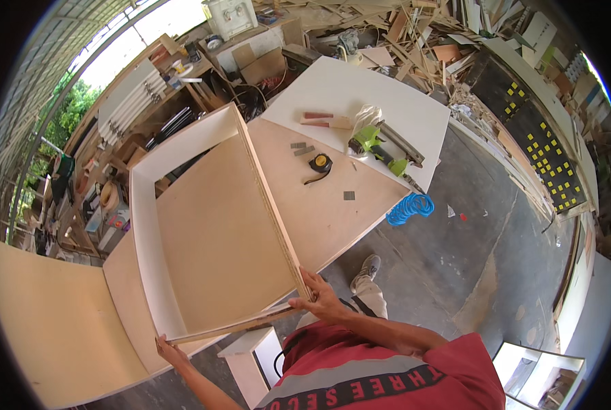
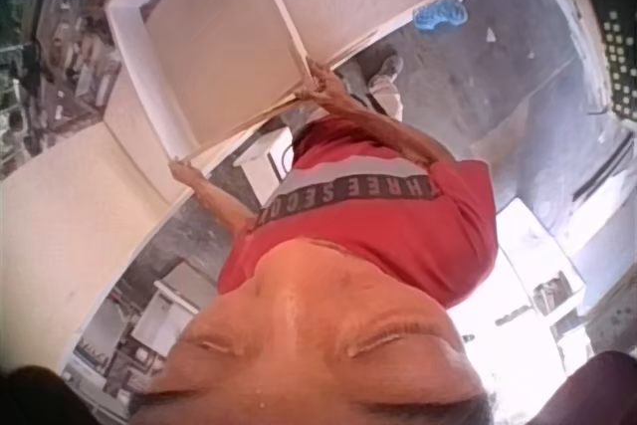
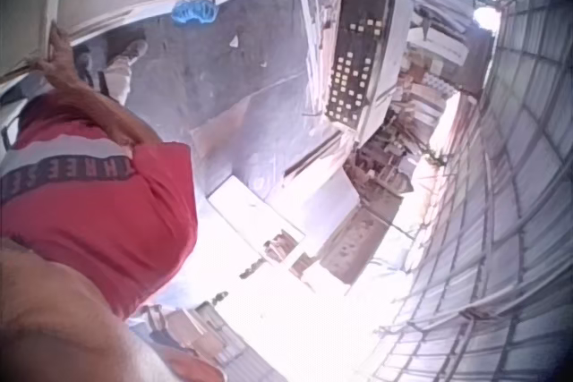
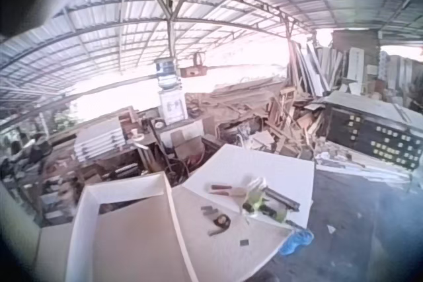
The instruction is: The person uses a sanding block to sand the edges and surface of a wooden board, then places it on top of a partially assembled cabinet.
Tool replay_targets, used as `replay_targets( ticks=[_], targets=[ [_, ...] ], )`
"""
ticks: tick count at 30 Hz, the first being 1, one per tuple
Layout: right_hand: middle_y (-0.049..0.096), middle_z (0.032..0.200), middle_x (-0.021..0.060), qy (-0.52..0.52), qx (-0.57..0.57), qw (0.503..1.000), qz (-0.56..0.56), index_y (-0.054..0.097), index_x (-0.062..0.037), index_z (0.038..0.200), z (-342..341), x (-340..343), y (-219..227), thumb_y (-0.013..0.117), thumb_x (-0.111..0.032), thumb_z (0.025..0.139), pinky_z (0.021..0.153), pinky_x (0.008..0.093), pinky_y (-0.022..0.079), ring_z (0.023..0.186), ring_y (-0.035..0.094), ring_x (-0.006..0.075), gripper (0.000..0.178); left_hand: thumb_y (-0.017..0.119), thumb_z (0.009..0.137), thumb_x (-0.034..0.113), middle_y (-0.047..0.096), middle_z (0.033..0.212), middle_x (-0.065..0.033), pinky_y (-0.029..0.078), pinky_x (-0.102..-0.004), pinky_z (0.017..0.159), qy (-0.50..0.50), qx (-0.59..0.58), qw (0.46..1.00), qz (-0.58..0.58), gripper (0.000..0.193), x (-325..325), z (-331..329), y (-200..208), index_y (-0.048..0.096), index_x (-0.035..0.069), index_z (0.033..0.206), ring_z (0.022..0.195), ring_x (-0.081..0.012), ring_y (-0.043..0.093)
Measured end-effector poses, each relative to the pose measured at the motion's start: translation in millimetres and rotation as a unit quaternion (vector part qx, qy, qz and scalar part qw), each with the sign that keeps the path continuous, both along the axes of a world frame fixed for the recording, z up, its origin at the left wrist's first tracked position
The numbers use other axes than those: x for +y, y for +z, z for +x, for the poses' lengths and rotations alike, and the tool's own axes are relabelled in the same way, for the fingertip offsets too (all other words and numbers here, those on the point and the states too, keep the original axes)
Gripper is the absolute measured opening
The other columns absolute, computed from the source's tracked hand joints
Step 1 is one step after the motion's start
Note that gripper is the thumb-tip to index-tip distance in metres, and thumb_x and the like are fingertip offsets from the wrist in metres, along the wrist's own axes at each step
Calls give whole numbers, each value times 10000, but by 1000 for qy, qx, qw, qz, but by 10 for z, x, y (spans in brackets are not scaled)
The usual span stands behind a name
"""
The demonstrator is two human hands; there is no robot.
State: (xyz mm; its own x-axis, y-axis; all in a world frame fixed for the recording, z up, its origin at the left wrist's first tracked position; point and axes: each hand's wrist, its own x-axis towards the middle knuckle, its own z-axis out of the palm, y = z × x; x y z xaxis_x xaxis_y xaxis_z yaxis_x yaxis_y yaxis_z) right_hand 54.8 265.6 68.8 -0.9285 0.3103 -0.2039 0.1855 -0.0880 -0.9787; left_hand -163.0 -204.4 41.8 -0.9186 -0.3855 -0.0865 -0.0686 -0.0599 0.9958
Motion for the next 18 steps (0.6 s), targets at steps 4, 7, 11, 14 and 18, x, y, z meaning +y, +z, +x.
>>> replay_targets(
  ticks=[4,7,11,14,18],
  targets=[
    [313,1568,243,36,15,996,83,269,23,1571,32,42,-1,709,-465,928,1169,381,327,1456,329,313,919,662,910,208,509,733,56,400,-238,649,32,15,999,34,143,46,6,-52,585,113,836,681,-73,501],
    [385,1550,221,27,67,997,-29,383,18,1527,31,78,-165,642,-441,981,1167,373,320,1434,374,276,759,702,914,288,573,771,43,427,-252,700,45,25,998,44,215,10,7,-101,629,88,885,723,-72,539],
    [641,1301,155,46,-26,993,-106,608,30,1335,157,668,-245,603,-298,1025,1061,343,432,1213,584,231,451,719,900,336,649,1099,-102,491,-327,873,178,9,984,13,451,70,-5,-187,628,-10,1176,1001,-198,622],
    [736,1095,141,-87,12,995,52,688,37,1186,230,1293,-203,662,-208,981,923,326,515,1018,686,249,320,709,914,331,576,1345,-186,480,-394,1009,315,26,937,-147,597,352,48,-78,561,-52,1346,1225,-284,578],
    [646,1179,244,-199,1,840,505,635,31,1213,66,2541,-19,731,-147,848,967,449,497,1094,617,398,418,641,961,270,558,1379,-186,467,-394,1052,305,88,898,-306,499,838,244,368,591,-75,1318,1246,-307,567]
  ],
)
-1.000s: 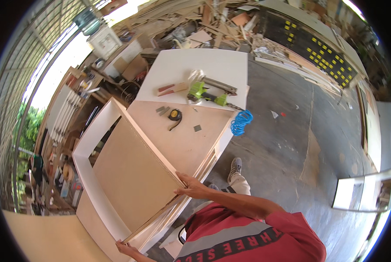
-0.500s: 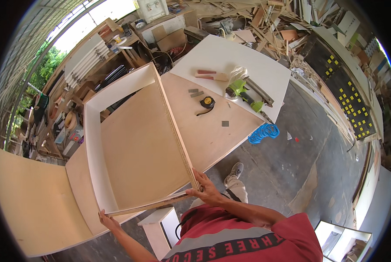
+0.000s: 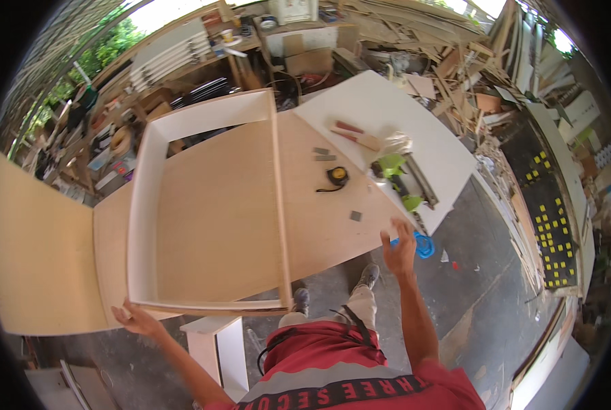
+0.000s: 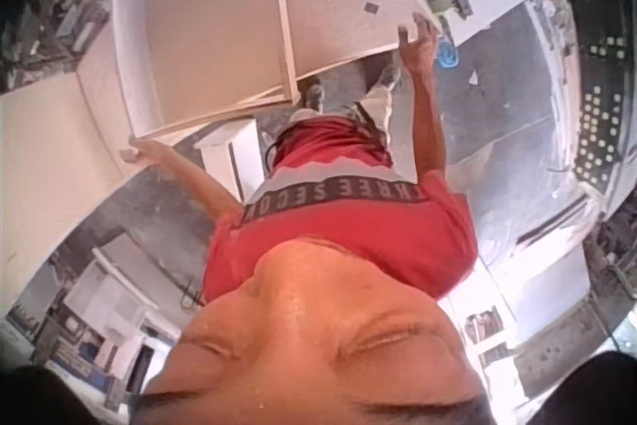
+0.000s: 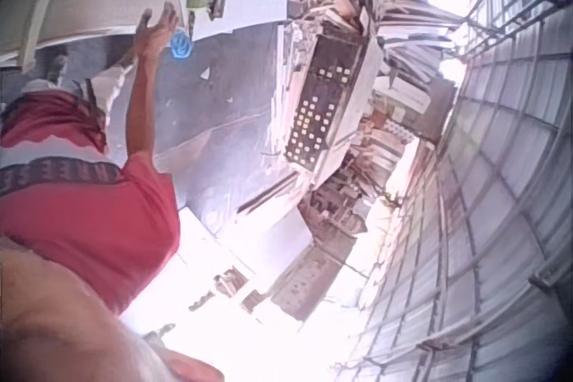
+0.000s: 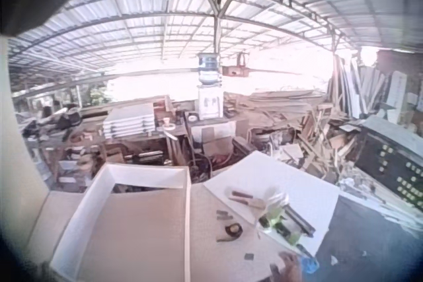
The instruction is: The person uses a sanding block to sand the edges and surface of a wooden board, then places it on top of a partially assembled cabinet.
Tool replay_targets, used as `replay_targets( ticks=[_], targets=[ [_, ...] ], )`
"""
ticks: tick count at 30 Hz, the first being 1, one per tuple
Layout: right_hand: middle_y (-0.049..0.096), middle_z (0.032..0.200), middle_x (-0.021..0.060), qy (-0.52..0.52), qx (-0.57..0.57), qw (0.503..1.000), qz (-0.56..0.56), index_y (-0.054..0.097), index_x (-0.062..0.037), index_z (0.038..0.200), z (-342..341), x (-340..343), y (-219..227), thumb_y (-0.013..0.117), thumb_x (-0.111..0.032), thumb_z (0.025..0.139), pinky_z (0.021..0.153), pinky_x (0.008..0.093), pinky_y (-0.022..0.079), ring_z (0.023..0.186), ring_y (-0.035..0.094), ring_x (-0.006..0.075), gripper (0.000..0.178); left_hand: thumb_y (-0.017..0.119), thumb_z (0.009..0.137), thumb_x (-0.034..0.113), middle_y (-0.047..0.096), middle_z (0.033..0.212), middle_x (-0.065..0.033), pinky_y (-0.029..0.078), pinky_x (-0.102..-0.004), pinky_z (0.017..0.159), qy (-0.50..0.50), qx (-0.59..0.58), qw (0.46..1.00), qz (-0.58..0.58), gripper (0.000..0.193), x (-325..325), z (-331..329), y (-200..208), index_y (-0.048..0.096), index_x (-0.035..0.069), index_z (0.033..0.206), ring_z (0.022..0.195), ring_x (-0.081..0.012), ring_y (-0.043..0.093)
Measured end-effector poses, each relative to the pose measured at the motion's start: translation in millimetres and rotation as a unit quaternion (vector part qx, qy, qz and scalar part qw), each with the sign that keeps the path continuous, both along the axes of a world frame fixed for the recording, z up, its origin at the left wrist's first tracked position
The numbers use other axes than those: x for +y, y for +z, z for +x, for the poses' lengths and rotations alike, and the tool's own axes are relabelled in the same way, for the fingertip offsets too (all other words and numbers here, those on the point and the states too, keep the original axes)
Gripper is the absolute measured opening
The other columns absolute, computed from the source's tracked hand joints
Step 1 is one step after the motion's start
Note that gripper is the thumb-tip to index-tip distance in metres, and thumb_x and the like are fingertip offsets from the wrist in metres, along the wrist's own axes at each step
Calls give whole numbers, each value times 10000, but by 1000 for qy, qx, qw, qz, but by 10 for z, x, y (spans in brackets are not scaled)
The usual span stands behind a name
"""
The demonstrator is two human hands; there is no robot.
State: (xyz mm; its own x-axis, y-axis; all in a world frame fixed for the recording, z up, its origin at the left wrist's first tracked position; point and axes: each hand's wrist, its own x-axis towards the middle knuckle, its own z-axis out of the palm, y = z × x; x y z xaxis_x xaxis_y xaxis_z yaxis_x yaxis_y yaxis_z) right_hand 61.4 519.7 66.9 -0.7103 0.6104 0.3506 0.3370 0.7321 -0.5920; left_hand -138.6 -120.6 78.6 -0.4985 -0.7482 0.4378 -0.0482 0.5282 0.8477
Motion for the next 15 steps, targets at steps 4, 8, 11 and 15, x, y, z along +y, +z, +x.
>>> replay_targets(
  ticks=[4,8,11,15],
  targets=[
    [537,1387,212,-45,-98,983,151,530,26,1356,-408,1050,42,770,-264,817,1088,479,402,1277,479,402,657,574,988,170,607,1320,-166,485,-373,1016,-221,80,972,30,357,1382,115,953,654,-87,1222,1201,-273,587],
    [625,1230,177,32,-307,943,126,635,6,1201,-715,1606,-90,766,-455,802,985,481,419,1158,588,351,624,582,970,120,665,1196,-120,482,-338,993,-469,-3,883,-2,299,3107,-5,1440,654,-76,1186,1102,-223,632],
    [674,1041,160,84,-248,961,91,664,-13,1043,-739,1741,-501,769,-407,786,906,464,421,997,654,309,483,649,959,156,677,1187,-129,481,-342,1006,-647,-93,757,-12,371,4508,-334,1373,611,-81,1243,1122,-218,638],
    [667,1005,169,125,-135,983,28,647,5,1027,-621,1741,-613,784,-273,753,913,457,430,991,637,336,414,746,872,229,569,1380,-189,435,-443,1071,-681,-247,664,-187,553,6036,-826,809,583,16,1356,1322,-312,519]
  ],
)
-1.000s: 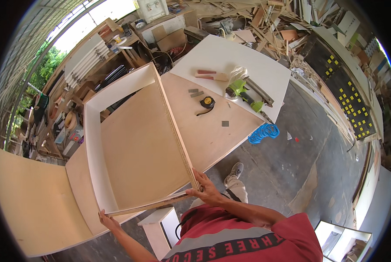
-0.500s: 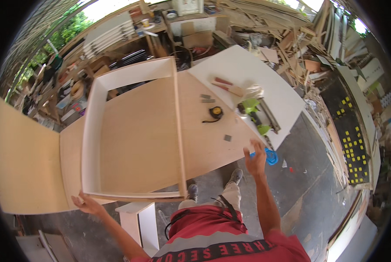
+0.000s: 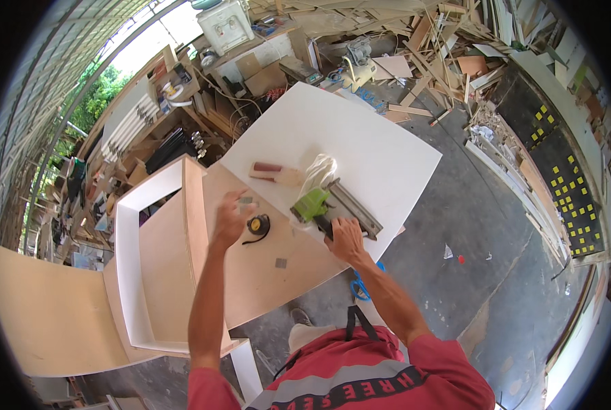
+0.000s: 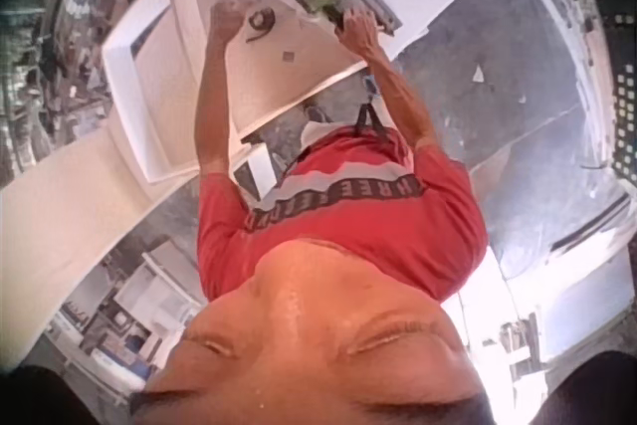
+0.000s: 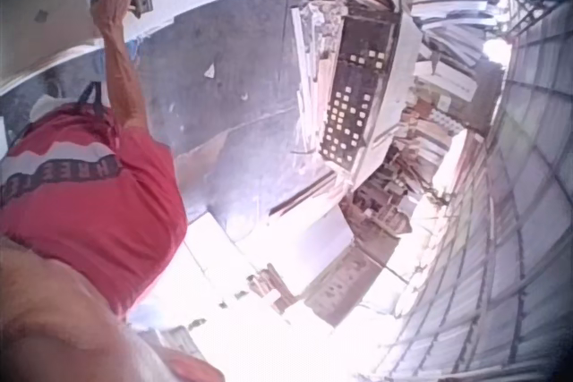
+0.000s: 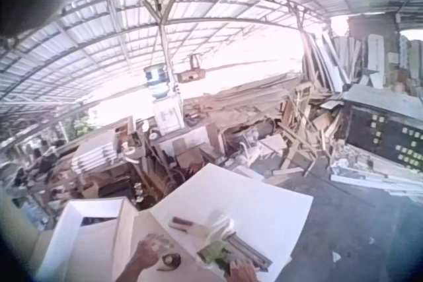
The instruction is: The person uses a sanding block to sand the edges and surface of a wooden board, then places it on top of a partially assembled cabinet.
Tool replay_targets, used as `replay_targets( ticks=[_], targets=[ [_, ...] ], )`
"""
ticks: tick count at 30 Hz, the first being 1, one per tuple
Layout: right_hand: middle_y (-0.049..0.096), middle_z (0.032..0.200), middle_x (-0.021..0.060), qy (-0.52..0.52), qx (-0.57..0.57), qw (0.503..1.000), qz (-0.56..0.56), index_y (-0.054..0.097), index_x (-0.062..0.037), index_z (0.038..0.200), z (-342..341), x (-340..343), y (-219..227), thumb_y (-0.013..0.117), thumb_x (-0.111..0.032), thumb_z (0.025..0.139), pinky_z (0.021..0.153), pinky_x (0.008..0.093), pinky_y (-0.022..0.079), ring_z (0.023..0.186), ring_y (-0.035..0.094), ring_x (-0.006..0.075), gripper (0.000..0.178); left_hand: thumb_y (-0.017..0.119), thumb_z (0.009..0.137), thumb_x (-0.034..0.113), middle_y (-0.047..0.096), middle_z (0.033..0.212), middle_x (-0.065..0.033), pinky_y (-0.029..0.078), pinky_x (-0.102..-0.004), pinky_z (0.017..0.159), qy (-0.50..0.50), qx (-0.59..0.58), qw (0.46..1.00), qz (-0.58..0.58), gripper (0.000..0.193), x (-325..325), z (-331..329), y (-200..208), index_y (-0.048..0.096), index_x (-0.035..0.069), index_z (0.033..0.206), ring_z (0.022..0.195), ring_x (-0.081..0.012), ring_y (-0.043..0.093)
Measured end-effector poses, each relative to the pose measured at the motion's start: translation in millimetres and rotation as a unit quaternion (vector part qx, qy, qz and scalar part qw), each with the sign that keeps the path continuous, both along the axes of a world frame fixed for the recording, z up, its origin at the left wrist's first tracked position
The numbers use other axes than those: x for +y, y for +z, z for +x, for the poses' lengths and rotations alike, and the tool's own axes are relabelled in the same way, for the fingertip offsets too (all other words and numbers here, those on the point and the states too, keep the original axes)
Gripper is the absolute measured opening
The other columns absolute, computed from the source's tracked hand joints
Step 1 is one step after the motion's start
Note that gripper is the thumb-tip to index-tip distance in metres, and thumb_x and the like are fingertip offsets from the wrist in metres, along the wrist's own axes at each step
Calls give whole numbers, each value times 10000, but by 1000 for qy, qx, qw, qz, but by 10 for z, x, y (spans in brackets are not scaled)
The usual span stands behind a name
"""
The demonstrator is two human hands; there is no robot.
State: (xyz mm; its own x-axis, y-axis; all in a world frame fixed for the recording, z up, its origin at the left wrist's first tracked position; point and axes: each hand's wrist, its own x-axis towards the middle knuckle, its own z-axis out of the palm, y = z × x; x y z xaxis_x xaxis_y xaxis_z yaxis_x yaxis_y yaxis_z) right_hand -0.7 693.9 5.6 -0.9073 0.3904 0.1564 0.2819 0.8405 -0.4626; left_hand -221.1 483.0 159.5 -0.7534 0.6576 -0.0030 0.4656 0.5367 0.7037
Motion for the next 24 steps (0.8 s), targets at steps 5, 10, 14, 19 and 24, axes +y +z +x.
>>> replay_targets(
  ticks=[5,10,14,19,24],
  targets=[
    [653,1002,175,7,77,995,-57,647,12,1051,810,335,133,766,-222,722,935,444,427,977,622,356,421,800,735,597,212,1604,-298,203,-582,1208,1,111,978,-176,1082,1355,1,-602,347,57,1555,1516,-431,178],
    [643,1030,179,-58,43,995,-73,639,10,1085,1752,813,268,793,-180,707,915,457,443,988,609,367,450,716,696,777,117,1643,-294,139,-679,1182,5,108,950,-293,1188,1855,337,-944,327,76,1573,1549,-420,45],
    [641,1006,193,-168,29,985,-34,645,3,1074,2542,1064,254,792,-175,723,859,484,465,959,600,405,420,693,844,618,237,1625,-245,187,-635,1189,64,140,965,-213,898,1750,466,-1288,449,61,1504,1539,-384,149],
    [607,911,197,-279,-88,956,-15,642,1,1017,3281,1192,-44,755,-176,751,788,513,450,869,574,430,339,692,878,245,472,1453,-193,280,-582,1150,85,231,967,-64,492,1427,859,-1619,592,-3,1290,1431,-359,353],
    [616,925,162,-289,-143,944,71,612,-16,1041,3871,1274,-612,781,-193,741,877,499,426,953,587,378,387,663,796,44,557,1366,-198,336,-506,1129,92,263,960,-31,439,1079,1345,-1692,609,-63,1218,1316,-388,458]
  ],
)
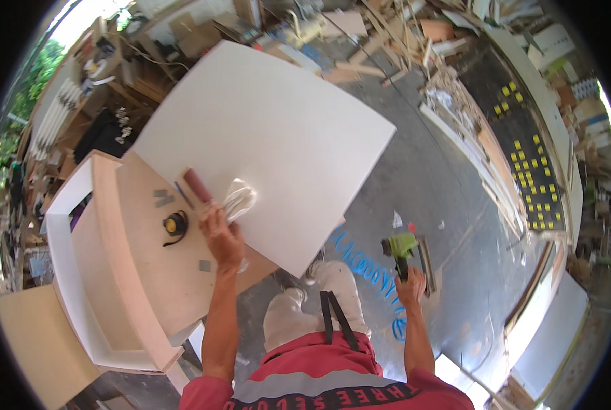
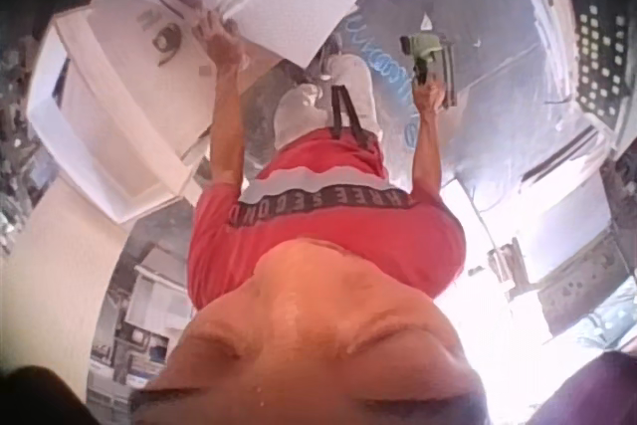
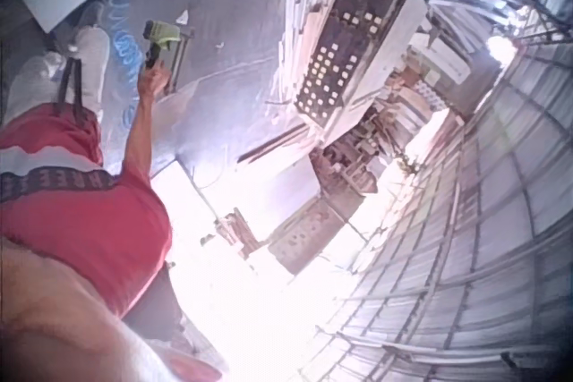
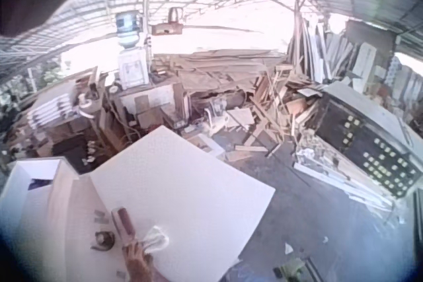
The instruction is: The person uses a sanding block to sand the edges and surface of a wooden board, then places it on top of a partially assembled cabinet.
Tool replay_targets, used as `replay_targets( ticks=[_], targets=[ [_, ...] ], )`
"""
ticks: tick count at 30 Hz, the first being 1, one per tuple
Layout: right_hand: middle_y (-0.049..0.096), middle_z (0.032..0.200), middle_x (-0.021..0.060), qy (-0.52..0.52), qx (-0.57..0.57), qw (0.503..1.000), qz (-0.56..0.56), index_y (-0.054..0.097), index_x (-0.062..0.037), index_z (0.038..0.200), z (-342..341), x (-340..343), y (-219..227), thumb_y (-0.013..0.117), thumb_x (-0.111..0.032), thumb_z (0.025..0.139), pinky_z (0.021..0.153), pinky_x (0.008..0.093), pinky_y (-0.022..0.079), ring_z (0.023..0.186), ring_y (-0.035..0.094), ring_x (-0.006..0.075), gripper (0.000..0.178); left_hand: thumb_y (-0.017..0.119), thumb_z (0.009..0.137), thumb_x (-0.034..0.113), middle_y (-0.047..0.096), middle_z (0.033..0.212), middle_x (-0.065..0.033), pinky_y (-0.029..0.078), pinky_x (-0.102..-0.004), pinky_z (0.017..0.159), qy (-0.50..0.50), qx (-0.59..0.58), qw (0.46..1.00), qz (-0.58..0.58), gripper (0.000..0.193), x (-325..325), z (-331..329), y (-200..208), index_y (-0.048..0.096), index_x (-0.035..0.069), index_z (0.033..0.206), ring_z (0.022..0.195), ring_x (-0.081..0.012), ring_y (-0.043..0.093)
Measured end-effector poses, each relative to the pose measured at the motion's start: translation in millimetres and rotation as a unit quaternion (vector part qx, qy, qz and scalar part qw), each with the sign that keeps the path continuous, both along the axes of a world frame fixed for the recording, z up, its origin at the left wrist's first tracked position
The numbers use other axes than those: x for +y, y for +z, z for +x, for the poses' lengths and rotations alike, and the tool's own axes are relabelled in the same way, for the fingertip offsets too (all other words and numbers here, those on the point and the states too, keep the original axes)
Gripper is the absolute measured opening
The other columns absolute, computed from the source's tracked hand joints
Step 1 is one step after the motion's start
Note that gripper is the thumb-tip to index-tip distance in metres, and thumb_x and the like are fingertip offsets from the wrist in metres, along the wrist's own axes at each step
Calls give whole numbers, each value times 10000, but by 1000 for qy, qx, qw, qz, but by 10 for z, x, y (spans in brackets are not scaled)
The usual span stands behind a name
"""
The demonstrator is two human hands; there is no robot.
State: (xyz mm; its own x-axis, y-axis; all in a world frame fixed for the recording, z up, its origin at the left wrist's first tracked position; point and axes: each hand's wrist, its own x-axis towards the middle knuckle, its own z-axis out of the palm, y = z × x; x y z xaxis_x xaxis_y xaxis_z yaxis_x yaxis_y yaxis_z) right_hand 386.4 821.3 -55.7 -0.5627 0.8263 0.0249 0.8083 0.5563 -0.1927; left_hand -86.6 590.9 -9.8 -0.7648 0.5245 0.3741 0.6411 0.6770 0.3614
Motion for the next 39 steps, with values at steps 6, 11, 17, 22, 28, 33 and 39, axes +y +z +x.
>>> replay_targets(
  ticks=[6,11,17,22,28,33,39],
  targets=[
    [627,1026,154,49,-103,988,-102,623,-19,1069,-8,411,-647,818,-146,705,962,472,418,1054,585,345,432,590,763,-27,580,1329,-227,364,-503,1109,73,-77,994,-25,447,-771,388,50,614,-57,1208,1266,-427,486],
    [641,1048,145,122,-134,976,-121,656,-24,1049,-12,748,-2110,785,-151,704,983,451,414,1091,588,311,390,545,773,215,535,1375,-214,302,-504,1159,99,-28,994,32,639,-894,251,244,511,-30,1362,1340,-380,448],
    [658,1059,130,220,-196,942,-157,695,-29,1014,-155,1166,-4128,604,-145,808,1040,452,379,1093,581,292,254,399,1028,265,509,1385,-175,358,-387,1124,144,-63,980,120,502,-401,-299,-76,442,-31,1432,1330,-292,458],
    [652,1095,131,205,-156,948,-186,697,-24,1032,-317,1295,-5324,592,-136,835,1069,457,353,1130,562,304,250,502,1055,312,580,1210,-119,459,-370,991,186,-193,949,167,448,-705,-557,172,501,-27,1347,1113,-223,564],
    [629,1178,131,121,-95,963,-221,669,-19,1146,-389,1285,-6138,569,-69,858,1100,461,338,1216,514,308,309,538,1047,311,578,1208,-118,460,-364,984,236,-140,958,81,438,-1056,-657,267,507,-15,1337,1114,-216,558],
    [633,1239,128,125,-148,951,-241,660,-44,1165,-188,1315,-6466,593,-110,870,1127,474,330,1292,499,296,309,568,1040,310,577,1207,-117,461,-359,979,225,-104,968,49,431,-1148,-695,202,512,-5,1329,1115,-209,554],
    [685,1073,253,59,-139,904,-399,664,-13,1083,131,1490,-6133,638,-175,844,871,528,539,1019,665,433,289,609,1020,271,536,1234,-99,425,-336,995,247,-50,965,74,403,-512,-432,-103,512,21,1321,1148,-196,517]
  ],
)
